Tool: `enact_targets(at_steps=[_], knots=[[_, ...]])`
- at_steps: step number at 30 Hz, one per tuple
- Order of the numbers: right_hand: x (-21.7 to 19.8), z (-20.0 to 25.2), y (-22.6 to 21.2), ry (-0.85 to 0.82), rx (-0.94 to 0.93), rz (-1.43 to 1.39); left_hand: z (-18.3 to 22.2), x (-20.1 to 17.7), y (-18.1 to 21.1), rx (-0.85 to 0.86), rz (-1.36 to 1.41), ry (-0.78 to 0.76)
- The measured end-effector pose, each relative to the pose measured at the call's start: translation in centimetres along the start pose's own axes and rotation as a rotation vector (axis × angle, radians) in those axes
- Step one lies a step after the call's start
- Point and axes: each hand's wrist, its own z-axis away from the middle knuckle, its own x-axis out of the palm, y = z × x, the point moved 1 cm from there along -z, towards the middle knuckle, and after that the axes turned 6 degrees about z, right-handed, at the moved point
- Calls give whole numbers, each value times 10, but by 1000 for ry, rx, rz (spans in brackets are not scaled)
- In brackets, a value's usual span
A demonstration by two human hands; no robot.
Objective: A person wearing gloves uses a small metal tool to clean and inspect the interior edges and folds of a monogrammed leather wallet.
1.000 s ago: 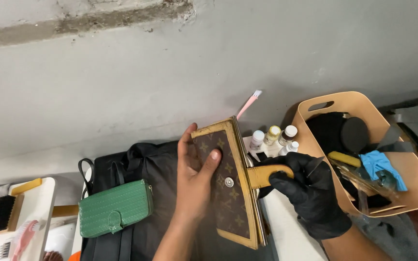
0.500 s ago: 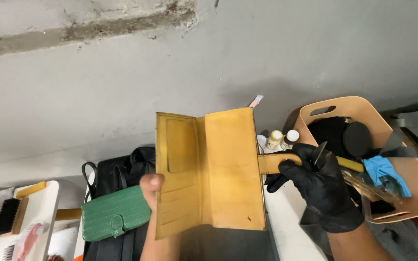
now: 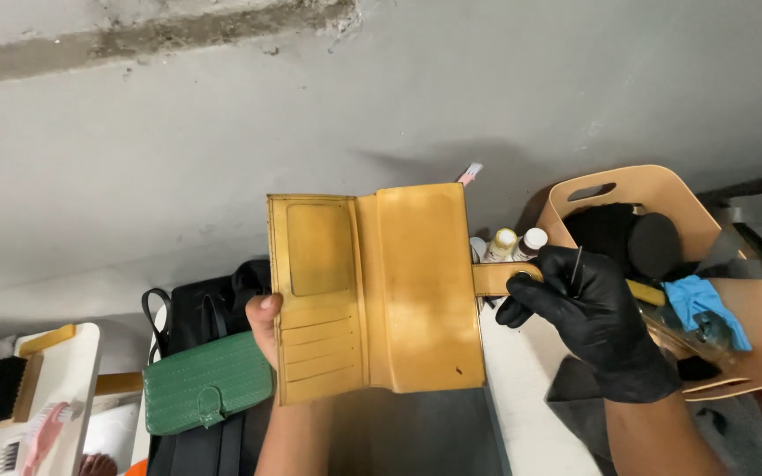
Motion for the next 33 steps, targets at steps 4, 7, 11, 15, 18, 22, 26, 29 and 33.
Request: enact_targets(at_steps=[4,7,11,15,18,22,26,29,33], knots=[[-9,3,0,4,-81,48,0,-4,1,29,-32,23],[-17,7,10,-17,-122,-63,-1,4,7,46,-62,13],[-27,9,22,-77,-167,-41,2,-25,18,-20,-95,30],[-15,27,8,-178,-104,-126,19,-78,14,-198,-100,150],[3,41,-3,-290,-54,-102,33,-122,6,-281,-125,219],[36,57,-15,-479,-231,2,51,-106,-18,-324,-101,289],[63,72,59,-418,-374,126,61,-109,-18,-459,-266,499],[75,73,91,-277,-357,171,54,-109,-13,-498,-374,586],[82,75,116,-298,-403,253,43,-97,2,-525,-585,626]])
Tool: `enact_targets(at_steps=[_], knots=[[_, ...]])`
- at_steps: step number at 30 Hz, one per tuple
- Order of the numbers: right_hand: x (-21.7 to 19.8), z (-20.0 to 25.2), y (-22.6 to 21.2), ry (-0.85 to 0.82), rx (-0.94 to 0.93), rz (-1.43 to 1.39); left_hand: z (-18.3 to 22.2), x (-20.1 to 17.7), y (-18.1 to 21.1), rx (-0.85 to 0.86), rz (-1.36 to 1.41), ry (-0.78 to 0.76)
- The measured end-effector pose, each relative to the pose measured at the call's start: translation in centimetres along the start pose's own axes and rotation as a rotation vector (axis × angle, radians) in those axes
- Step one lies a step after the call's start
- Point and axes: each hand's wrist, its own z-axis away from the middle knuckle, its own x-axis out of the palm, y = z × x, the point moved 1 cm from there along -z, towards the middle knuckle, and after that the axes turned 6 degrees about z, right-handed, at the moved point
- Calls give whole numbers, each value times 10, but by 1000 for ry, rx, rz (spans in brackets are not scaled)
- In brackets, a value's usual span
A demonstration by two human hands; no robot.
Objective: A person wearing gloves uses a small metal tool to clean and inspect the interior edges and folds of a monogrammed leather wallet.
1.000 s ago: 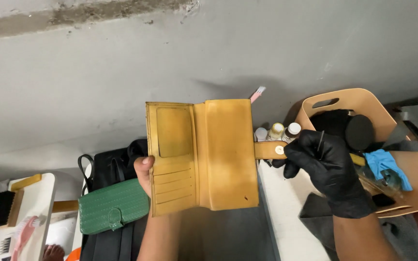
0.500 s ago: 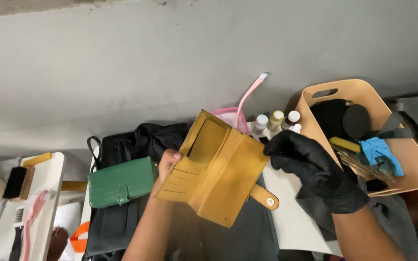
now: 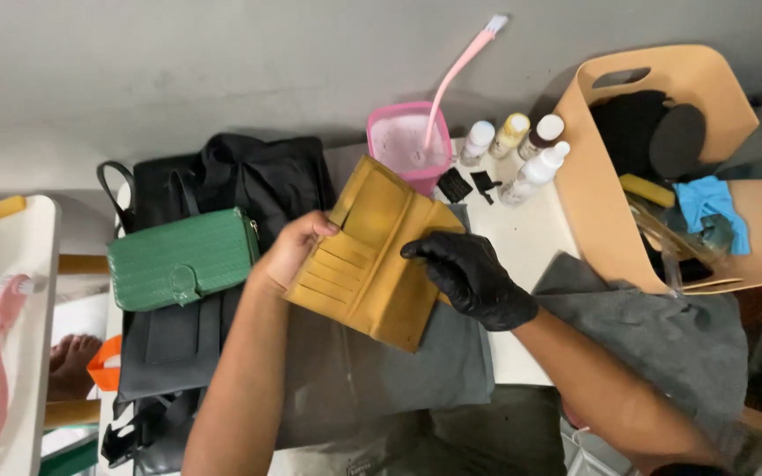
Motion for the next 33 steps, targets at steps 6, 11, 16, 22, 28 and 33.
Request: enact_targets(at_steps=[6,11,16,22,28,33], knots=[[10,0,9,-79,-149,239,15,4,24,268,-395,-160],[13,3,18,-124,-204,317,15,0,18,295,-443,-240],[17,3,22,-75,-214,352,7,-4,17,291,-358,-411],[4,1,30,-173,-295,468,-3,-14,12,326,-454,-480],[-11,5,30,-312,-197,597,24,24,10,356,-644,-463],[-23,-5,12,-212,-56,445,20,21,8,361,-727,-436]])
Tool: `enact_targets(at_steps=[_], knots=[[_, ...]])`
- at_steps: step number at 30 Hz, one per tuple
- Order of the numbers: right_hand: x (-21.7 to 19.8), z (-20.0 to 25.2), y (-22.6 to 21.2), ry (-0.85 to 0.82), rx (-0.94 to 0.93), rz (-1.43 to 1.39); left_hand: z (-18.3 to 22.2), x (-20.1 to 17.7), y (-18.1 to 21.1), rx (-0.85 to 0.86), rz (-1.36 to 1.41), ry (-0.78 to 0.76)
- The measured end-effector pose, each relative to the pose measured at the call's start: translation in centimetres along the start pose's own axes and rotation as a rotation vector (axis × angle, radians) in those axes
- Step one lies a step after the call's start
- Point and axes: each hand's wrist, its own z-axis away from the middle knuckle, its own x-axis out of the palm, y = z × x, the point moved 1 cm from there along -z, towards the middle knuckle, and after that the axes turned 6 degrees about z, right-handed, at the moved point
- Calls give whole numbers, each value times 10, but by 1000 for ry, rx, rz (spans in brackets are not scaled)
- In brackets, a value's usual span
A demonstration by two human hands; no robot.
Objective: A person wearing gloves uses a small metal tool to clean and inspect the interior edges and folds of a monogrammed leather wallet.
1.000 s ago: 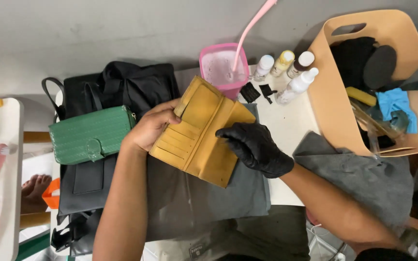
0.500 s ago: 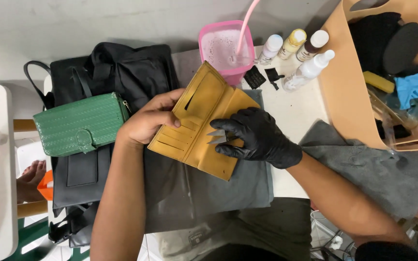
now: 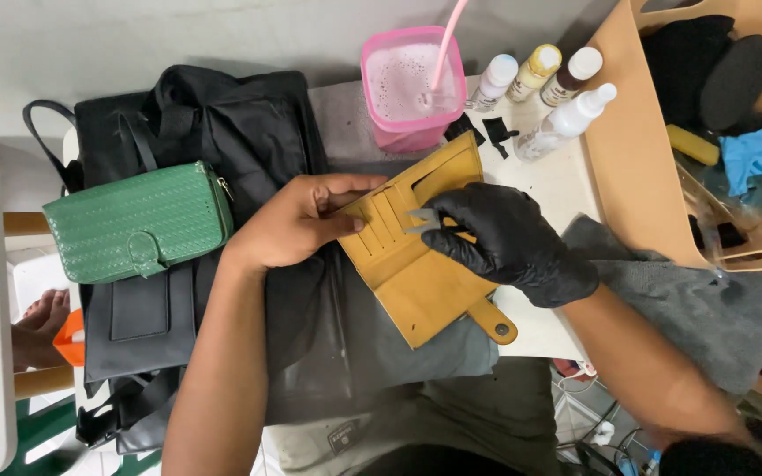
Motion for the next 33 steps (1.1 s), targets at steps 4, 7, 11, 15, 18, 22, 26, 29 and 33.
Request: enact_targets(at_steps=[4,7,11,15,18,22,26,29,33], knots=[[-2,-2,3,36,-82,94,0,1,4,12,-41,19],[10,1,13,47,-117,35,-1,-1,5,38,-24,29],[33,15,18,95,-159,142,-2,-6,-2,62,-46,45],[38,9,9,70,-199,84,-3,-7,-7,82,-53,73],[32,5,5,70,-185,26,-1,-7,-5,90,-65,82],[42,25,42,106,41,-107,-2,-7,-2,58,-81,97],[34,38,61,248,256,-274,-3,-6,-1,41,-98,106],[30,32,58,256,340,-264,-2,-5,3,25,-109,115],[24,27,51,111,407,-242,-4,-4,3,31,-102,116]])
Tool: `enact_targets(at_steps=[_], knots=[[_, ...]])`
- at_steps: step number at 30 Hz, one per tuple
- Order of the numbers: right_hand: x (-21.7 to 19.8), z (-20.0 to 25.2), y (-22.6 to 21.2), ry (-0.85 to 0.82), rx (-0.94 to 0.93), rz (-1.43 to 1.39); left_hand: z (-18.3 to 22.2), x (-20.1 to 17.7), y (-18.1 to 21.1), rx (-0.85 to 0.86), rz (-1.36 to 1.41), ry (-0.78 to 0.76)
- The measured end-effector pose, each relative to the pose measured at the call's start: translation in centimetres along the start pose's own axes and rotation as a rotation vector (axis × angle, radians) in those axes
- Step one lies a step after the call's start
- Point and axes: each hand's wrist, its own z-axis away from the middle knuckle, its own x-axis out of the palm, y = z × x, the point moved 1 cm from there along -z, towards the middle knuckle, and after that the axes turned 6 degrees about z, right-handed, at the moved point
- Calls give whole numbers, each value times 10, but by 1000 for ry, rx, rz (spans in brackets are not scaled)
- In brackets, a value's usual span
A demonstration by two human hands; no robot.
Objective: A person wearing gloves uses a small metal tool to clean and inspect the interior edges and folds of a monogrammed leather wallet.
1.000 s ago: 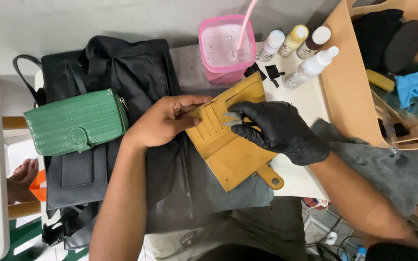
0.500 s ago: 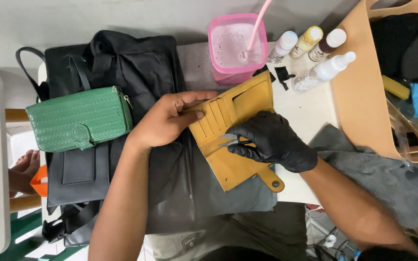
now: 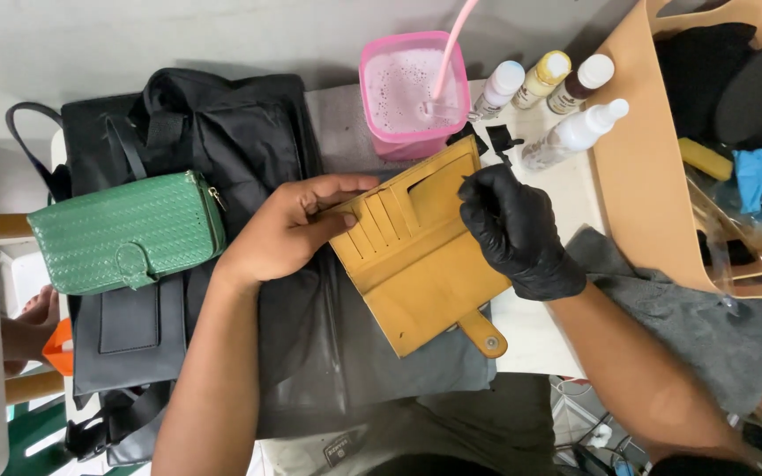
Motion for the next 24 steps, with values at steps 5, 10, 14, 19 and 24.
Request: enact_targets(at_steps=[5,10,14,19,24], knots=[[-7,-6,-33,16,-155,1,0,1,-1,1,9,0],[-9,-14,-59,-14,-298,-107,0,3,-3,-15,42,-4],[-5,-11,-47,-17,-274,-170,2,2,-2,-29,28,-36],[1,-6,-49,209,-671,319,7,10,6,-62,60,-102],[10,3,-46,230,-756,392,3,7,-2,-7,-48,-151]])
